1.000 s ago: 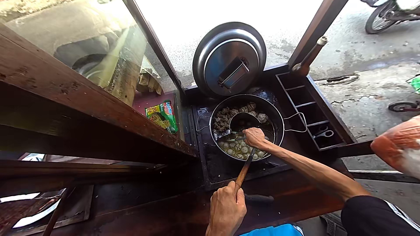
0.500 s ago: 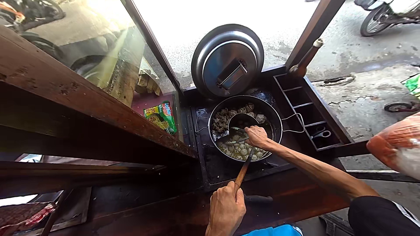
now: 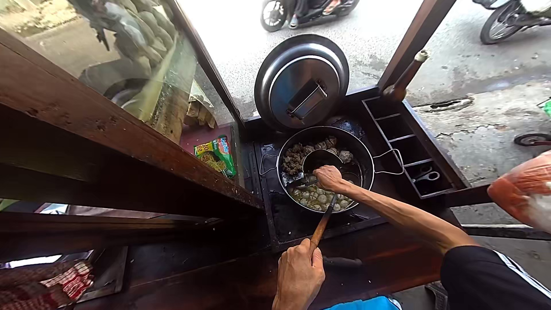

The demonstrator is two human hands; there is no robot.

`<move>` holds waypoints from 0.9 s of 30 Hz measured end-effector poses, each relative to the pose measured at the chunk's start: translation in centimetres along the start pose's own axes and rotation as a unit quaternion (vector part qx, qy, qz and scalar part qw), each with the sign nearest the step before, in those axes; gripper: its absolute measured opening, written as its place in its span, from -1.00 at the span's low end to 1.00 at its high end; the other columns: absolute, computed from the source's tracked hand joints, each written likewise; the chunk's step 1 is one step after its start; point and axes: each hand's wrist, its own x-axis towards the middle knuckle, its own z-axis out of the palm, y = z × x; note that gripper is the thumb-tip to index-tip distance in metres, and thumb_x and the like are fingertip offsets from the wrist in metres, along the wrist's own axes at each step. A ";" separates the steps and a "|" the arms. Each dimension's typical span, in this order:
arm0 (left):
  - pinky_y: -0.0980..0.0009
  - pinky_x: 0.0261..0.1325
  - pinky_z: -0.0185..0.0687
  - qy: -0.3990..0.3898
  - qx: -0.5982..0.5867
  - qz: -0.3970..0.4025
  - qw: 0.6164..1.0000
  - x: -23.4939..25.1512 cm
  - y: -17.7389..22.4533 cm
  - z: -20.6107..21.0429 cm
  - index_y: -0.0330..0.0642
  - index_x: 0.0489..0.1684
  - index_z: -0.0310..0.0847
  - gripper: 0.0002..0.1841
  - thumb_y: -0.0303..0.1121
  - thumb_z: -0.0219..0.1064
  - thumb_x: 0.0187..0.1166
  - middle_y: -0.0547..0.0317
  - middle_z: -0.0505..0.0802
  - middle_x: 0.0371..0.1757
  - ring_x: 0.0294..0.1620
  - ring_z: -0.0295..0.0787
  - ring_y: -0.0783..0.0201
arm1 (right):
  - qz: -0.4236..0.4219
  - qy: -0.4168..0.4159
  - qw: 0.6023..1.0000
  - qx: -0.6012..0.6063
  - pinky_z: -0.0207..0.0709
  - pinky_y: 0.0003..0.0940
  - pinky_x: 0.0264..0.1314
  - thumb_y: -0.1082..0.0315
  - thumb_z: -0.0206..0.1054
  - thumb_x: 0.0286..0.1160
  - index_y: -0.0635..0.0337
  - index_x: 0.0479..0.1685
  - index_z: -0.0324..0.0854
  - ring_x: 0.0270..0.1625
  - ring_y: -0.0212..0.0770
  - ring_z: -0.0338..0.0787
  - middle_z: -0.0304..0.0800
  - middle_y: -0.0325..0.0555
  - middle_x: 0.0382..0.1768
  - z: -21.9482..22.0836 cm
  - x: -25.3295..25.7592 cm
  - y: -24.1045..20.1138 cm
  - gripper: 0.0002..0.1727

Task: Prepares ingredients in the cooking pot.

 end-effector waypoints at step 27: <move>0.49 -0.51 0.34 0.031 -0.214 0.040 0.975 1.2 -5.7 0.1 -0.11 -0.30 0.81 -0.76 -0.24 0.24 0.64 0.43 0.57 -0.66 -0.66 0.41 0.51 | 0.186 0.090 0.971 0.124 0.53 0.30 0.07 -0.10 0.58 0.32 0.00 0.13 0.77 0.10 0.22 0.80 0.85 0.13 -0.08 -6.3 -13.1 7.7 -0.50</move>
